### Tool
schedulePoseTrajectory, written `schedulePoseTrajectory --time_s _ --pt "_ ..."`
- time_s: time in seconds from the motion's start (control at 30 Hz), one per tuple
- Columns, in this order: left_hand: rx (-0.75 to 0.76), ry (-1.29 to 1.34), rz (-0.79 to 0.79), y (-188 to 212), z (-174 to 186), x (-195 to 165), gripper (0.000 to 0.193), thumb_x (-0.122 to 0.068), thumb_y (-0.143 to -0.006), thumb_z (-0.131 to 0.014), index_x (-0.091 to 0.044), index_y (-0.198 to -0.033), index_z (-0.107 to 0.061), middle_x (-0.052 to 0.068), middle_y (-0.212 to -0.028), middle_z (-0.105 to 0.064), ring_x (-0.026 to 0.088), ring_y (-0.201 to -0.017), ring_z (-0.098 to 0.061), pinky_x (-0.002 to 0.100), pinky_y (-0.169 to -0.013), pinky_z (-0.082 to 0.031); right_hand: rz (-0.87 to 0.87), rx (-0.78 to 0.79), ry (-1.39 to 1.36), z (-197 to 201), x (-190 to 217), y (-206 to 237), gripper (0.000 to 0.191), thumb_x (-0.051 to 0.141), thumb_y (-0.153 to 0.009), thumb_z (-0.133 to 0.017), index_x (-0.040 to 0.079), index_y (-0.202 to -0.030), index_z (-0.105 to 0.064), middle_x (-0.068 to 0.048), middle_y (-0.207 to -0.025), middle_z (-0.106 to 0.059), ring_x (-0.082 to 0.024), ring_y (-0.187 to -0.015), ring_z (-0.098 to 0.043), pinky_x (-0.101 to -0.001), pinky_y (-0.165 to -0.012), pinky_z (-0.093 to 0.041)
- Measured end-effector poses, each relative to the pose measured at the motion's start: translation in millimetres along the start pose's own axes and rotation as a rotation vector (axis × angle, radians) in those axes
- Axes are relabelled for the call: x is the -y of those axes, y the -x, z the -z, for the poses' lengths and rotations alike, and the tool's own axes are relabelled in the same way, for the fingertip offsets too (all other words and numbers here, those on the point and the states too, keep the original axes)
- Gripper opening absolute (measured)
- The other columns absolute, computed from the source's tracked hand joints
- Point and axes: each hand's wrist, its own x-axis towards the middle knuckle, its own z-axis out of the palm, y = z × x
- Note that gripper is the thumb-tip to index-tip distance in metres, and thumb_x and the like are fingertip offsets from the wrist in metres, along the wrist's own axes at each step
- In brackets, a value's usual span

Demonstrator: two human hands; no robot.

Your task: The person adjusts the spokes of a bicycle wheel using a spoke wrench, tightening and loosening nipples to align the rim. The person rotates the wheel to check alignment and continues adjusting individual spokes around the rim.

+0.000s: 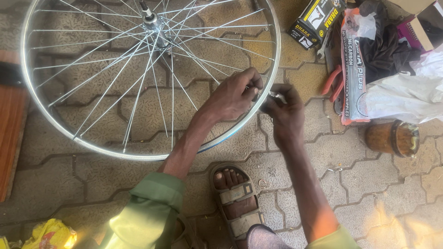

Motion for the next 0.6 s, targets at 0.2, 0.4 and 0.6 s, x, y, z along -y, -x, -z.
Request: schedulePoseTrajectory --time_s 0.2,0.4,0.6 --pt "0.169 -0.084 0.101 -11 5 -2 0.029 -0.01 -0.097 -0.05 -0.009 -0.125 -0.042 0.019 -0.117 -0.065 0.027 -0.091 -0.071 0.032 -0.058 -0.059 0.08 0.137 0.031 9 1 -2 0.013 -0.001 -0.095 -0.069 0.002 -0.106 -0.063 -0.011 -0.1 -0.071 -0.019 -0.089 -0.074 -0.034 -0.084 -0.069" --pt "0.183 -0.213 0.186 -20 -3 6 0.021 -0.024 -0.113 -0.039 -0.009 -0.127 -0.041 0.014 -0.084 -0.053 0.023 -0.063 -0.053 0.033 -0.049 -0.044 0.093 0.137 0.128 11 -11 -1 0.013 0.002 -0.097 -0.07 0.001 -0.11 -0.066 -0.013 -0.1 -0.073 -0.02 -0.089 -0.074 -0.034 -0.085 -0.068" --pt "0.266 0.011 0.068 -24 6 13 0.037 -0.009 -0.097 -0.048 -0.004 -0.133 -0.037 0.015 -0.089 -0.057 0.023 -0.068 -0.058 0.036 -0.057 -0.055 0.118 0.148 0.138 15 -13 -3 0.013 0.005 -0.098 -0.068 0.001 -0.11 -0.064 -0.013 -0.098 -0.072 -0.02 -0.085 -0.075 -0.0334 -0.081 -0.069"
